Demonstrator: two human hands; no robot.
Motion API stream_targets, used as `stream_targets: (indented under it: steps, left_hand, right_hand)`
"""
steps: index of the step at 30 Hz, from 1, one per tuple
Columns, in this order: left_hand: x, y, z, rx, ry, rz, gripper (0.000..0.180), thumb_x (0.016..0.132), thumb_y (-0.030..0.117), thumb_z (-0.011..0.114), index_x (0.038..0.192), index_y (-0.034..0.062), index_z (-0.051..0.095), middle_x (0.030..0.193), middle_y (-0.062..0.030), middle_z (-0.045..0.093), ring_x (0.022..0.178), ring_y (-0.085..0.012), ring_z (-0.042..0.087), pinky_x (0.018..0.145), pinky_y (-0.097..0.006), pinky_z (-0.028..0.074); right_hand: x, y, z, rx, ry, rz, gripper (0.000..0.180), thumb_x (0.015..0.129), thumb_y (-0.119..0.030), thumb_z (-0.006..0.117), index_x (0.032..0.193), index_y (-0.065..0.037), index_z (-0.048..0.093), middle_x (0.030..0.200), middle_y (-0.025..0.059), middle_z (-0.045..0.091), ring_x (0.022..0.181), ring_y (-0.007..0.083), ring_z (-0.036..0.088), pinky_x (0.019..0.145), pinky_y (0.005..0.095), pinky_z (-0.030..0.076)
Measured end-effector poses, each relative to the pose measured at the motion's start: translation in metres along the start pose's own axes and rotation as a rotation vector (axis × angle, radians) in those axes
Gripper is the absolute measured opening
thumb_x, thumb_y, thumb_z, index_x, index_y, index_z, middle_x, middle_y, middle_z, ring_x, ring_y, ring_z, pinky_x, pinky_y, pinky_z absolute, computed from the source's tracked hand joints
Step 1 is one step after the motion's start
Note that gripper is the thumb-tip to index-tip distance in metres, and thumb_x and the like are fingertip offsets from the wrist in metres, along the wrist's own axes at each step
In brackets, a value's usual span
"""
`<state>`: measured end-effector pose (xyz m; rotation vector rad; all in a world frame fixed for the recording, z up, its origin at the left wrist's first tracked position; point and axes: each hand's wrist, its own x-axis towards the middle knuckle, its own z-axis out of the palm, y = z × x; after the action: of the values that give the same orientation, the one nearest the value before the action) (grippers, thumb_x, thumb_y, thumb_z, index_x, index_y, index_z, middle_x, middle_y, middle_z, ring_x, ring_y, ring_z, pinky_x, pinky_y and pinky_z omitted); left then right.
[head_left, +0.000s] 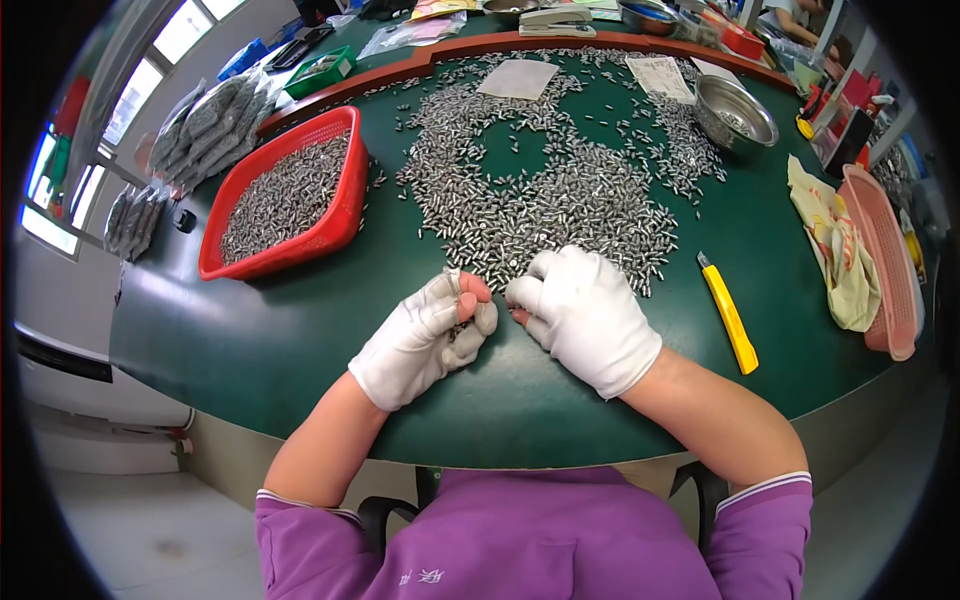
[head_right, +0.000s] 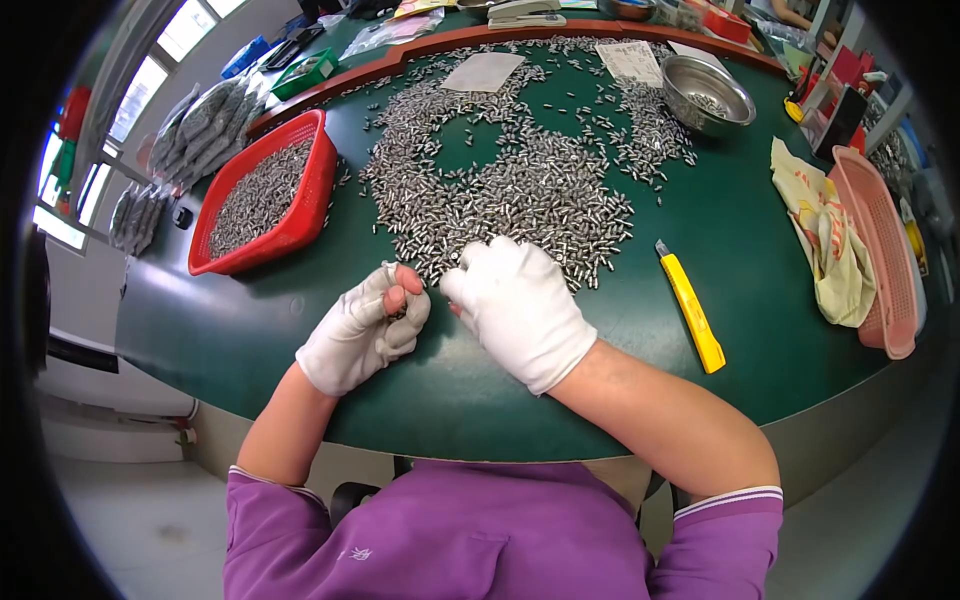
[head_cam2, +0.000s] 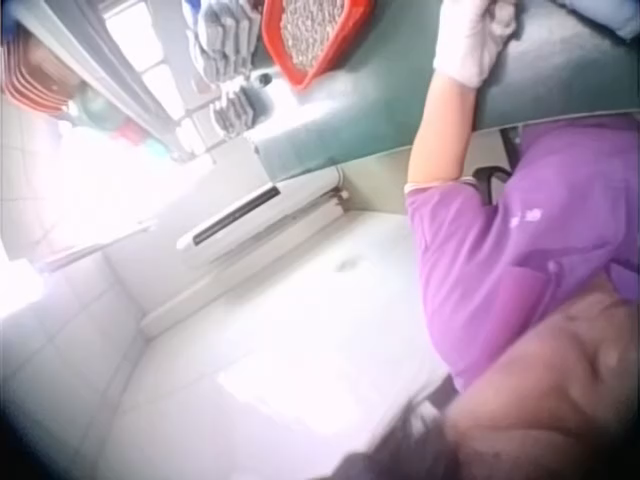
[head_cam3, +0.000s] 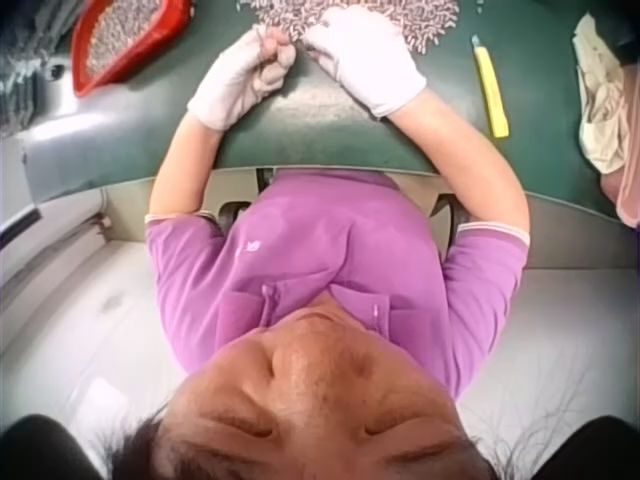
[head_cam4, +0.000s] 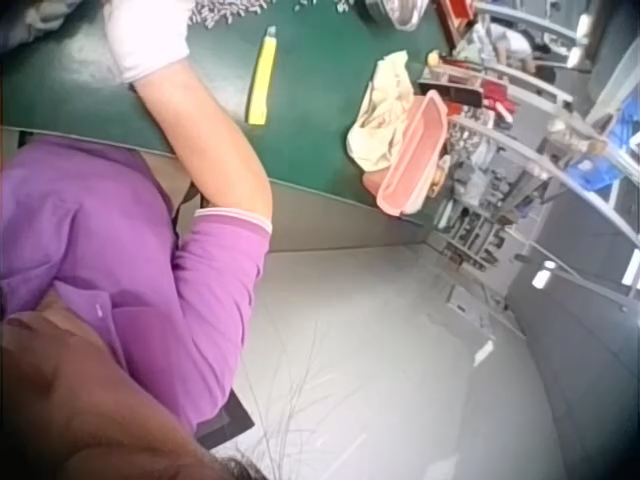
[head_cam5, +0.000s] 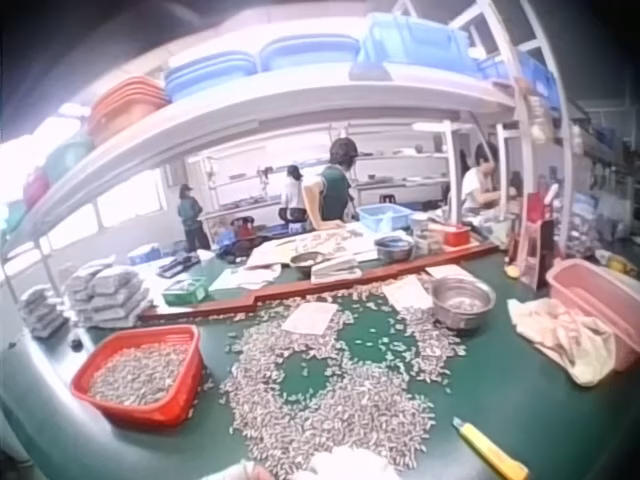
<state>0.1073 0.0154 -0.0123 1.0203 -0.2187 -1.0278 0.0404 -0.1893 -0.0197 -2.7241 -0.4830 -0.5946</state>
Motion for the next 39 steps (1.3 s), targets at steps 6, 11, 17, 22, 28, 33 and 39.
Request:
stream_targets:
  steps: [6, 11, 17, 22, 28, 33, 39]
  left_hand:
    - [0.0, -0.001, -0.002, 0.055, -0.023, -0.024, 0.027, 0.093, 0.029, 0.067, 0.107, 0.0099, 0.055, 0.088, -0.001, 0.059, 0.061, -0.0051, 0.042, 0.053, -0.019, 0.032]
    - [-0.004, 0.005, 0.01, 0.183, -0.04, -0.084, 0.024, 0.094, 0.027, 0.067, 0.105, 0.0091, 0.056, 0.086, -0.002, 0.06, 0.06, -0.0048, 0.044, 0.052, -0.018, 0.033]
    - [-0.007, 0.001, 0.011, 0.147, 0.032, -0.058, 0.024, 0.092, 0.027, 0.068, 0.105, 0.0076, 0.06, 0.083, -0.0033, 0.062, 0.058, -0.0065, 0.044, 0.05, -0.019, 0.031]
    - [-0.006, 0.0, 0.007, 0.075, 0.043, -0.057, 0.021, 0.093, 0.025, 0.067, 0.104, 0.009, 0.059, 0.083, -0.0032, 0.062, 0.059, -0.0067, 0.046, 0.05, -0.019, 0.032]
    - [-0.007, -0.003, 0.009, 0.085, 0.068, -0.046, 0.022, 0.093, 0.028, 0.067, 0.103, 0.0099, 0.059, 0.084, -0.0026, 0.062, 0.059, -0.0066, 0.046, 0.051, -0.019, 0.033]
    - [-0.007, -0.003, 0.007, 0.096, 0.051, -0.031, 0.024, 0.093, 0.03, 0.066, 0.105, 0.0102, 0.058, 0.082, -0.0013, 0.059, 0.06, -0.0069, 0.045, 0.052, -0.02, 0.033]
    - [-0.004, -0.003, 0.005, 0.004, 0.035, -0.014, 0.024, 0.093, 0.027, 0.066, 0.109, 0.0108, 0.058, 0.086, -0.002, 0.055, 0.061, -0.0084, 0.04, 0.056, -0.022, 0.032]
  right_hand:
    - [0.0, -0.002, -0.003, 0.148, 0.067, 0.053, 0.012, 0.078, -0.02, 0.069, 0.087, -0.013, 0.064, 0.086, 0.0067, 0.058, 0.081, 0.0269, 0.058, 0.072, 0.0383, 0.05]
    - [0.002, -0.005, -0.008, 0.309, 0.139, -0.023, 0.014, 0.078, -0.02, 0.071, 0.09, -0.015, 0.066, 0.085, 0.0048, 0.057, 0.082, 0.0279, 0.058, 0.07, 0.0408, 0.049]
    - [0.002, -0.005, -0.007, 0.35, 0.183, 0.046, 0.016, 0.076, -0.019, 0.072, 0.091, -0.016, 0.067, 0.087, 0.0037, 0.059, 0.082, 0.0273, 0.058, 0.07, 0.0396, 0.049]
    - [0.002, -0.003, -0.011, 0.328, 0.211, 0.012, 0.016, 0.075, -0.018, 0.072, 0.091, -0.016, 0.067, 0.087, 0.0019, 0.06, 0.082, 0.0267, 0.059, 0.07, 0.0393, 0.05]
    - [0.002, -0.005, -0.012, 0.29, 0.174, -0.06, 0.014, 0.074, -0.016, 0.07, 0.087, -0.015, 0.066, 0.084, 0.0016, 0.061, 0.077, 0.0259, 0.059, 0.067, 0.0387, 0.05]
    - [0.005, 0.003, -0.018, 0.022, 0.243, -0.001, 0.012, 0.073, -0.014, 0.069, 0.085, -0.014, 0.066, 0.084, 0.0023, 0.061, 0.078, 0.0245, 0.06, 0.068, 0.0387, 0.05]
    - [0.004, 0.014, -0.016, -0.01, 0.186, 0.055, 0.008, 0.073, -0.014, 0.071, 0.08, -0.013, 0.068, 0.086, 0.0029, 0.062, 0.082, 0.0249, 0.06, 0.072, 0.0382, 0.049]
